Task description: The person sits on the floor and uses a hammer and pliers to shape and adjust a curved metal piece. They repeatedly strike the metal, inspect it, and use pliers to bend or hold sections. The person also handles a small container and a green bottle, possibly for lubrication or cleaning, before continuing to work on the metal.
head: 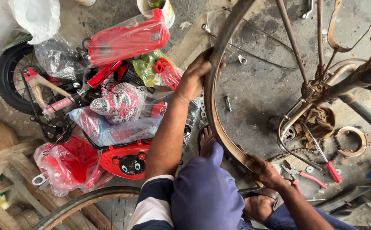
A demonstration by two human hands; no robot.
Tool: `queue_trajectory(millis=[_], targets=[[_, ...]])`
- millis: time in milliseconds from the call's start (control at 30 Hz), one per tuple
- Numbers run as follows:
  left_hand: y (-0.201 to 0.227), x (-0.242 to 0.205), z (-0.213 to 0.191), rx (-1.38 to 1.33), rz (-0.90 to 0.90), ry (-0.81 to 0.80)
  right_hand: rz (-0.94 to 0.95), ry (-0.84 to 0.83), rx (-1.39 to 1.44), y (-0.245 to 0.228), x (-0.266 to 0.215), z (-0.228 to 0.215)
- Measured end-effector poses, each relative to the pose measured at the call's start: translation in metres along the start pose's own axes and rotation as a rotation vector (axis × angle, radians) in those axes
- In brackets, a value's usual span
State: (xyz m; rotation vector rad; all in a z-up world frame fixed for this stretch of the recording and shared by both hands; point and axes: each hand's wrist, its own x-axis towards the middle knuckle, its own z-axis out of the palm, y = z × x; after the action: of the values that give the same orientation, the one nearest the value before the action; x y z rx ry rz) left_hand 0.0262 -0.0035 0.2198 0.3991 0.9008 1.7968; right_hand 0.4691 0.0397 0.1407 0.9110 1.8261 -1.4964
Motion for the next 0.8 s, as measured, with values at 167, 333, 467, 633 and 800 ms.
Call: queue_trajectory(millis=[167, 333, 467, 633, 800], targets=[[0.002, 0.003, -0.003, 0.265, 0.090, 0.165, -0.074, -0.069, 0.032, -0.016, -0.007, -0.003], [-0.011, 0.009, -0.035, 0.314, 0.024, 0.215, -0.102, 0.078, -0.123, 0.002, 0.016, -0.004], [-0.048, 0.014, -0.065, 0.584, 0.022, 0.272, -0.167, 0.232, -0.238, 0.017, 0.030, 0.005], [-0.092, 0.010, -0.115, 0.494, -0.049, 0.480, -0.015, 0.317, -0.332, 0.003, 0.052, 0.002], [-0.119, -0.008, -0.138, 0.543, -0.036, 0.498, 0.032, 0.292, -0.510, -0.027, 0.061, -0.010]])
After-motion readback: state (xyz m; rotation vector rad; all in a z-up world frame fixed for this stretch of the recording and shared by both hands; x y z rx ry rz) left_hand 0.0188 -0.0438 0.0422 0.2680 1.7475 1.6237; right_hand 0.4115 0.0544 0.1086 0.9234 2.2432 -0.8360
